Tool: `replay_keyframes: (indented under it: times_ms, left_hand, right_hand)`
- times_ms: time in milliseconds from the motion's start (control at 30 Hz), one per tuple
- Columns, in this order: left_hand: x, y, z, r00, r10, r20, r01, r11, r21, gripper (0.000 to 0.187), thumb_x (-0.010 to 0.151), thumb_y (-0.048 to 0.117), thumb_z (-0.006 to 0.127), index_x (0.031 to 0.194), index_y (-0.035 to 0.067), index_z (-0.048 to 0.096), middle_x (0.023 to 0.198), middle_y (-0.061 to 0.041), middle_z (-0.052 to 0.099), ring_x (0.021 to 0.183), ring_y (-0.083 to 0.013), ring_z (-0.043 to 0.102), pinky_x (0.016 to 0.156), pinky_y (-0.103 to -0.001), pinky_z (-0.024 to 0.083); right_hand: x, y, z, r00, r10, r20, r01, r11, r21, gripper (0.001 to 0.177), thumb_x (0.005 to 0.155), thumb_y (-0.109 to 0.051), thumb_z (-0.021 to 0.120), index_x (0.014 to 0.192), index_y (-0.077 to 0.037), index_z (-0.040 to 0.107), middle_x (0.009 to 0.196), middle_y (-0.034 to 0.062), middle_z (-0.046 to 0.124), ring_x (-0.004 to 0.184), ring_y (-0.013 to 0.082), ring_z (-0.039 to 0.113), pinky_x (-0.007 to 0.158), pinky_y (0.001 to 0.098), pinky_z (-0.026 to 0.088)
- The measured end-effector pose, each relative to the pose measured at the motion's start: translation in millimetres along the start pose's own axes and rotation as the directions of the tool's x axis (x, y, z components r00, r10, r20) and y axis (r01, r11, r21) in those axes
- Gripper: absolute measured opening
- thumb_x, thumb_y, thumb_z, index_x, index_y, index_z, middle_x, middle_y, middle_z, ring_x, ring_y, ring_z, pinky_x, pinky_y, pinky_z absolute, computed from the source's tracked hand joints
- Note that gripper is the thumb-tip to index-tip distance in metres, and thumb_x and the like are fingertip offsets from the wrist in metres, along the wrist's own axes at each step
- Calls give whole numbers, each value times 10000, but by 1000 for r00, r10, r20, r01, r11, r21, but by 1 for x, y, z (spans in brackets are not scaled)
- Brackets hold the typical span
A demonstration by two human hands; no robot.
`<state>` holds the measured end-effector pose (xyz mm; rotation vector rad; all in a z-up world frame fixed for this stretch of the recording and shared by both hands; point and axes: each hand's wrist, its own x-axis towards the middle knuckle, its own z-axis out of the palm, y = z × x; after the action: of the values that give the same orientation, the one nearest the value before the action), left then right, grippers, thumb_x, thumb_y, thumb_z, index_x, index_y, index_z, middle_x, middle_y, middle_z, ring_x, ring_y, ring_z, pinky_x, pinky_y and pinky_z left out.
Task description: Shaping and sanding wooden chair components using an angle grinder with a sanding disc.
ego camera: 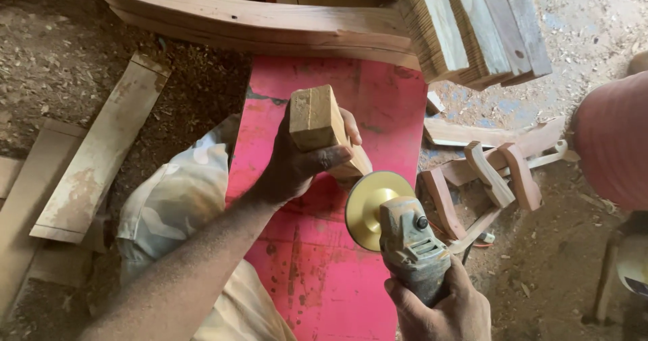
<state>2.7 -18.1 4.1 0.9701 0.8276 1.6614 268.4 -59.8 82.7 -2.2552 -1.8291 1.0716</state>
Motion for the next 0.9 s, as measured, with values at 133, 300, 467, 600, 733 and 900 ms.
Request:
replay_keyframes:
  times_ms: [133, 300, 467, 600, 733, 900]
  left_hand:
    - [0, -5, -6, 1000, -27, 3, 27, 996, -89, 402, 914, 217, 814, 1187, 38, 580, 1072, -89, 665, 1043, -184, 648, 941, -366, 555]
    - [7, -3, -14, 997, -60, -42, 50, 973, -223, 401, 916, 265, 797, 1178, 59, 573, 1052, -97, 665, 1021, -183, 632, 926, -351, 536]
    - [11, -13, -33, 991, -115, -69, 95, 964, -248, 431, 937, 327, 802, 1145, -5, 622, 1015, -120, 662, 1018, -184, 632, 983, -347, 527]
    - [20, -9, -37, 982, -135, -130, 95, 957, -274, 483, 894, 390, 842, 1130, 32, 619, 1022, -103, 643, 1021, -210, 626, 977, -407, 538]
    - [26, -12, -46, 959, -235, -159, 170, 924, -342, 502, 849, 431, 873, 1088, 76, 609, 1023, -96, 640, 1042, -240, 634, 1022, -471, 547]
    - [27, -28, -64, 956, -220, -196, 135, 918, -373, 539, 861, 458, 882, 1111, 72, 599, 1047, -66, 621, 1062, -239, 633, 1063, -482, 544]
  right_hand:
    - [9, 23, 8, 998, -65, -5, 65, 998, 22, 847, 541, -397, 929, 1325, -208, 674, 1001, 84, 829, 978, 196, 798, 881, 357, 580]
    - [23, 46, 17, 982, -188, 15, 188, 982, 23, 894, 532, -464, 922, 1332, -177, 643, 1056, 75, 810, 991, 194, 789, 866, 346, 587]
    - [34, 57, 23, 982, -178, 69, 173, 982, 74, 920, 522, -510, 921, 1324, -165, 629, 1028, 72, 821, 1000, 194, 791, 870, 353, 585]
    - [42, 60, 26, 985, -110, 134, 103, 993, 57, 924, 522, -519, 919, 1343, -198, 645, 1011, 58, 835, 984, 179, 805, 864, 344, 595]
    - [50, 78, 32, 978, -142, 151, 118, 981, 156, 903, 537, -496, 921, 1317, -144, 634, 1019, 66, 838, 987, 173, 802, 870, 332, 582]
    - [55, 88, 29, 977, -158, 142, 123, 966, 226, 900, 545, -461, 912, 1326, -115, 629, 1049, 77, 833, 1008, 175, 788, 893, 329, 564]
